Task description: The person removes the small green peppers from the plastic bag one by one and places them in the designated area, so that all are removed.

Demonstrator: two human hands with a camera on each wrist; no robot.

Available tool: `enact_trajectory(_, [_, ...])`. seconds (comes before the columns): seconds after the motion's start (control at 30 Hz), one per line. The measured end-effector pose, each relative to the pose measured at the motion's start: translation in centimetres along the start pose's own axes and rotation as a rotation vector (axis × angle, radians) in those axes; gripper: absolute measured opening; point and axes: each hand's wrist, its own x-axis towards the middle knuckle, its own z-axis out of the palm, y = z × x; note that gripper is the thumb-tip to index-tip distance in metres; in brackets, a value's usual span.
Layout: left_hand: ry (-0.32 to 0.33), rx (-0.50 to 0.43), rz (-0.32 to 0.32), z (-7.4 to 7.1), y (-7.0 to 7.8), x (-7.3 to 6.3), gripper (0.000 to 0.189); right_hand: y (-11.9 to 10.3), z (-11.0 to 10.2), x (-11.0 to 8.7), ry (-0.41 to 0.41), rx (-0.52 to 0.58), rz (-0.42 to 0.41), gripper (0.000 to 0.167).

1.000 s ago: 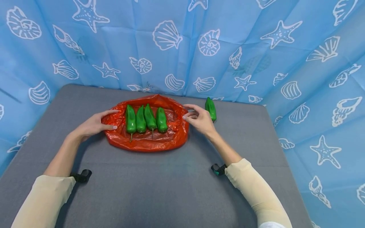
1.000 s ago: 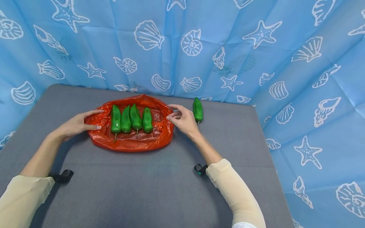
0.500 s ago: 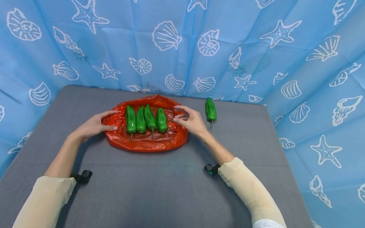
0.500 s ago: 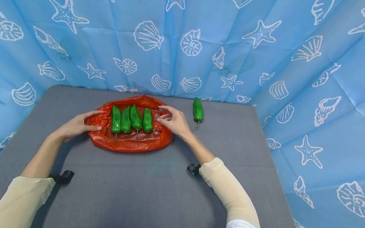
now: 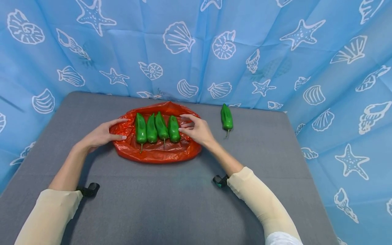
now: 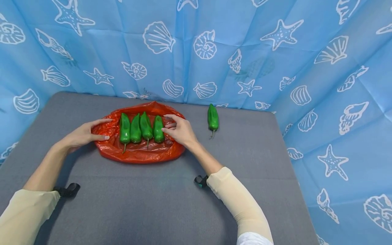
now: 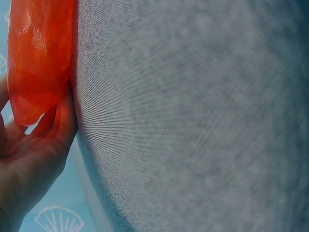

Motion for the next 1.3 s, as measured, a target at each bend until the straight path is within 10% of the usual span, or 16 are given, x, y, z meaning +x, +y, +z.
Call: enact_trajectory(1.3, [0.005,0.037,-0.023,0.0,0.1,0.2,0.082,-0.7,2.8,2.2,-0.142,-0.378,0.142,0.067])
